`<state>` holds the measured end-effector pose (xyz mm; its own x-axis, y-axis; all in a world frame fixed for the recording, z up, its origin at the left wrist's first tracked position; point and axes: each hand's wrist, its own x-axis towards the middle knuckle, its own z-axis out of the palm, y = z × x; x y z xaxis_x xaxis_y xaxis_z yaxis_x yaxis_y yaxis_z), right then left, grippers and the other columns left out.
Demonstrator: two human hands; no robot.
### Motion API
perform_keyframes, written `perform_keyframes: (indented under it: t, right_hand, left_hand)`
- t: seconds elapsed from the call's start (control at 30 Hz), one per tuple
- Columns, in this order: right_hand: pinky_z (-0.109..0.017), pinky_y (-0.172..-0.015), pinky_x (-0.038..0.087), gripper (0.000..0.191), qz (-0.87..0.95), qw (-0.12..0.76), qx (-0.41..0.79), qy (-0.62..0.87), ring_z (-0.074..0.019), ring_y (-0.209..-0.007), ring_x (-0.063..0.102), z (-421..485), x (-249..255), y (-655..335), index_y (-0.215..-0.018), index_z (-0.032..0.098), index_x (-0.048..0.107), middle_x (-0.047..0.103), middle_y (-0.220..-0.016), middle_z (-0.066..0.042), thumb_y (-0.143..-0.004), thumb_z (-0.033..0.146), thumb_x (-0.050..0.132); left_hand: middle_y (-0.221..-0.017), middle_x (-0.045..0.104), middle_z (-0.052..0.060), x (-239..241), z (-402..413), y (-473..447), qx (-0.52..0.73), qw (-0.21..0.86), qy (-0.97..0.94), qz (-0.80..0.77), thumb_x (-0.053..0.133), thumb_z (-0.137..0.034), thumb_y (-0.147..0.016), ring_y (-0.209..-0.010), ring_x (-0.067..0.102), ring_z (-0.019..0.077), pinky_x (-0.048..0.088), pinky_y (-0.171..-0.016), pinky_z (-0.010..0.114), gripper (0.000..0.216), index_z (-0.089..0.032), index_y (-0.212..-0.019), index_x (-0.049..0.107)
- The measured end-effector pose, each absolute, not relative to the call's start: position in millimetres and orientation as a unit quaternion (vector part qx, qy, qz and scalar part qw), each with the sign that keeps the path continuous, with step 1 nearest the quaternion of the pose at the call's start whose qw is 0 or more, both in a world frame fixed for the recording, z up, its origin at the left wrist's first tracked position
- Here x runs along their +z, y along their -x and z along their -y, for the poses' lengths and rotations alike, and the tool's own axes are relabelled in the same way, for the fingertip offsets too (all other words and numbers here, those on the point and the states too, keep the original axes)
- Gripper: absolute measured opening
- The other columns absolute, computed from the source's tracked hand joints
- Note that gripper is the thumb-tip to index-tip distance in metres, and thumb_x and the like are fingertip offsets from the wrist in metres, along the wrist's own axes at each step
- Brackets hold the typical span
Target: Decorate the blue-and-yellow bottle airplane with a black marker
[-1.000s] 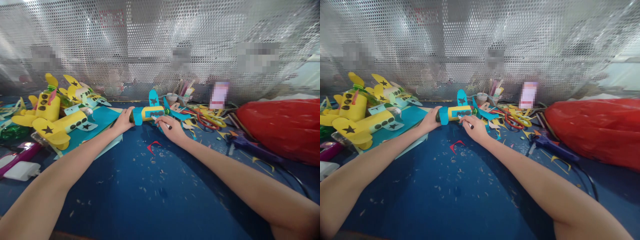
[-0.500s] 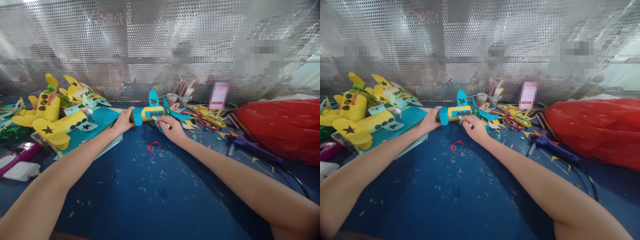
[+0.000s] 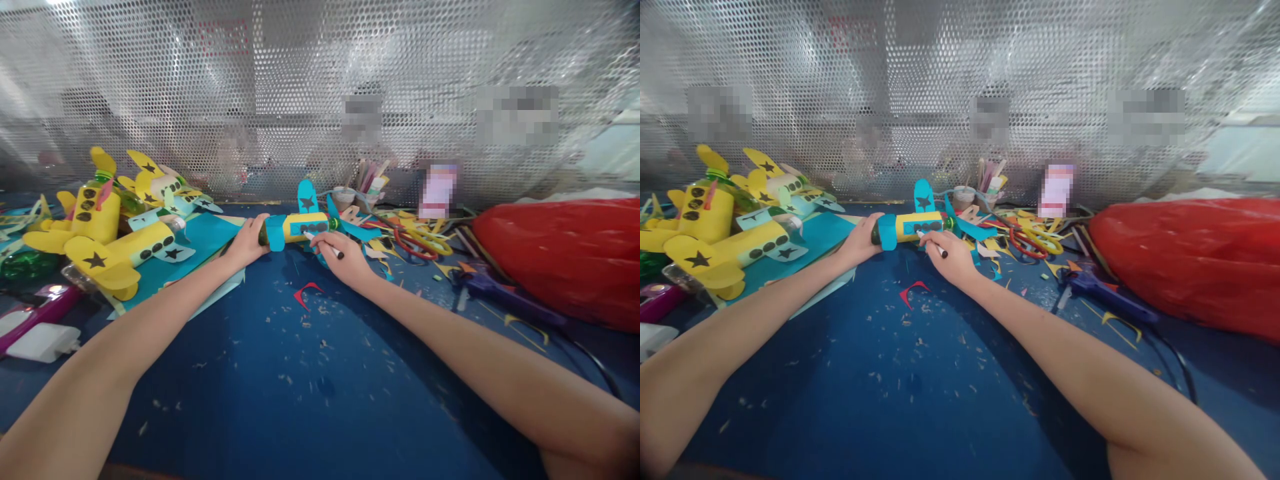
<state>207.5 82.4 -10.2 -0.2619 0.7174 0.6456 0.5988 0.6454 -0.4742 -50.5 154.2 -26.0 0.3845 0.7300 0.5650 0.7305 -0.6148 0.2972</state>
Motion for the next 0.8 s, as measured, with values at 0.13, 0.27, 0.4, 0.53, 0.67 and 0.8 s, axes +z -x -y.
perform_keyframes:
  t: [0.13, 0.27, 0.4, 0.53, 0.67, 0.8]
  right_hand:
    - [-0.032, -0.065, 0.046, 0.024, 0.791, 0.443, 0.069, 0.416, -0.0208, -0.074, 0.061, -81.8, -10.1, -207.1, -0.081, 0.023, 0.067, 0.068, -0.073, -0.004, -0.091, 0.023, 0.045]
    - [-0.033, -0.067, 0.046, 0.025, 0.786, 0.443, 0.065, 0.427, -0.0214, -0.074, 0.061, -82.1, -10.7, -208.2, -0.080, 0.023, 0.066, 0.067, -0.072, -0.005, -0.091, 0.025, 0.044]
    - [-0.035, -0.071, 0.047, 0.024, 0.780, 0.448, 0.061, 0.433, -0.0216, -0.076, 0.061, -82.7, -11.0, -208.9, -0.080, 0.023, 0.066, 0.067, -0.073, -0.004, -0.091, 0.024, 0.044]
    - [-0.034, -0.072, 0.047, 0.024, 0.779, 0.449, 0.056, 0.434, -0.0215, -0.077, 0.061, -82.5, -10.7, -208.5, -0.079, 0.024, 0.065, 0.067, -0.073, -0.004, -0.090, 0.023, 0.044]
    - [-0.033, -0.069, 0.046, 0.024, 0.777, 0.452, 0.047, 0.436, -0.0207, -0.074, 0.060, -81.8, -10.2, -208.3, -0.080, 0.024, 0.066, 0.067, -0.072, -0.004, -0.090, 0.023, 0.044]
    - [-0.034, -0.069, 0.047, 0.024, 0.782, 0.448, 0.049, 0.431, -0.0211, -0.075, 0.060, -81.5, -9.7, -208.0, -0.081, 0.024, 0.066, 0.068, -0.072, -0.004, -0.091, 0.023, 0.044]
  left_hand:
    - [-0.134, 0.056, 0.012, -26.8, -155.1, 50.8, -0.343, 0.003, 0.833, 0.434, 0.076, -0.019, -0.069, -0.114, 0.056, 0.0315, 0.046, -0.101, 0.048, 0.074, -0.020, -0.136, 0.043]
    - [-0.135, 0.056, 0.012, -27.3, -155.3, 50.6, -0.344, 0.005, 0.832, 0.435, 0.076, -0.018, -0.069, -0.113, 0.056, 0.0316, 0.046, -0.101, 0.048, 0.075, -0.019, -0.135, 0.043]
    - [-0.135, 0.056, 0.012, -26.7, -154.7, 50.4, -0.345, 0.002, 0.831, 0.435, 0.077, -0.020, -0.069, -0.113, 0.056, 0.0316, 0.046, -0.100, 0.048, 0.074, -0.020, -0.135, 0.043]
    - [-0.134, 0.056, 0.013, -26.1, -154.2, 50.4, -0.339, -0.003, 0.832, 0.440, 0.077, -0.019, -0.069, -0.114, 0.056, 0.0320, 0.047, -0.100, 0.048, 0.075, -0.019, -0.135, 0.043]
    - [-0.133, 0.057, 0.013, -26.6, -154.5, 50.7, -0.341, -0.001, 0.830, 0.442, 0.076, -0.020, -0.070, -0.115, 0.056, 0.0325, 0.046, -0.101, 0.049, 0.075, -0.019, -0.137, 0.042]
    - [-0.134, 0.056, 0.013, -26.6, -154.5, 50.5, -0.339, -0.001, 0.830, 0.442, 0.076, -0.019, -0.069, -0.116, 0.055, 0.0326, 0.046, -0.101, 0.049, 0.075, -0.019, -0.136, 0.042]
